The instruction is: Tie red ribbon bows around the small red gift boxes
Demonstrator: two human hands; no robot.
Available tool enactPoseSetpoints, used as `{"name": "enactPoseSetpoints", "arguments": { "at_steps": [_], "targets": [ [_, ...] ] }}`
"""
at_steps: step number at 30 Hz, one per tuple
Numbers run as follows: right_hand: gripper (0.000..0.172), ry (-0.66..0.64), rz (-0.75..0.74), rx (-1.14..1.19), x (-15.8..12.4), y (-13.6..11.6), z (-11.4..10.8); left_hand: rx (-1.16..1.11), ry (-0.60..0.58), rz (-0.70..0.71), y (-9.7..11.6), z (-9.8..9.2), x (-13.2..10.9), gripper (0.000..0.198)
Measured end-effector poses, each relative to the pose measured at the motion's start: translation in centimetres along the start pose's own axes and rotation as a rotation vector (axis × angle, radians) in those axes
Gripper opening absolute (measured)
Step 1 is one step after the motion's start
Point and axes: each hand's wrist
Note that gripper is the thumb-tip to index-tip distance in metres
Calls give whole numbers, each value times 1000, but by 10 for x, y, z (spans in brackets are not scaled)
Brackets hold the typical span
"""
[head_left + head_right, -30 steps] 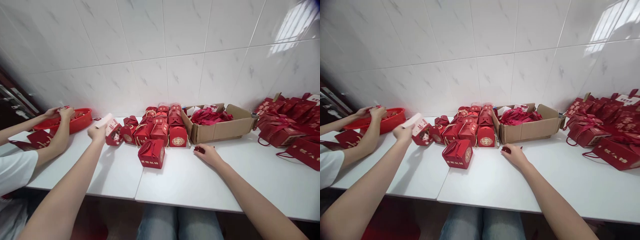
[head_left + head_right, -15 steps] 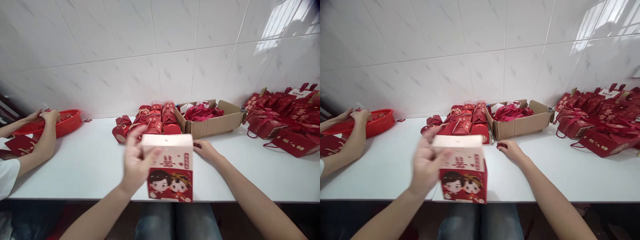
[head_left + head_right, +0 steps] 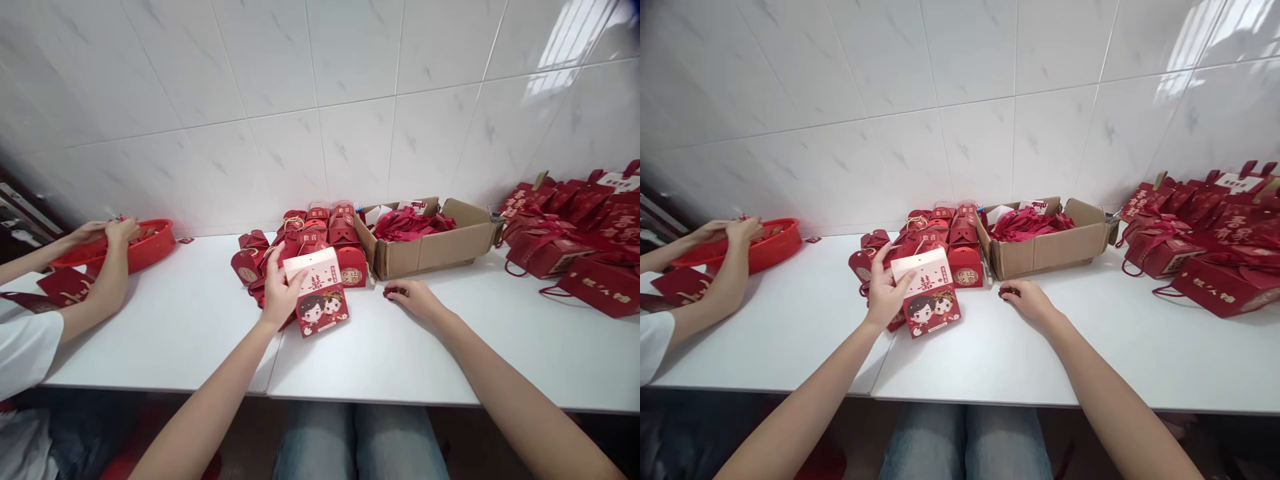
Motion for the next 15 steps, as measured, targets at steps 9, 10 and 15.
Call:
{"name": "enactPoseSetpoints", "arguments": {
  "at_steps": [9, 10, 15],
  "targets": [
    [42, 425, -96, 676, 16, -76, -8, 208, -9, 118, -32, 26, -5, 34],
    [41, 466, -126, 742, 19, -85, -10, 205, -49, 109, -34, 34, -4, 34],
    [23, 478, -280, 914, 23, -96, -6, 157, -180, 69, -34, 55, 6, 27]
  ]
}}
Point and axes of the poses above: each hand's wrist, its own x-axis towards the middle knuckle, its own z-axis out of the palm, y = z × x, and after that the axes turned 4 degrees about -y, right-handed
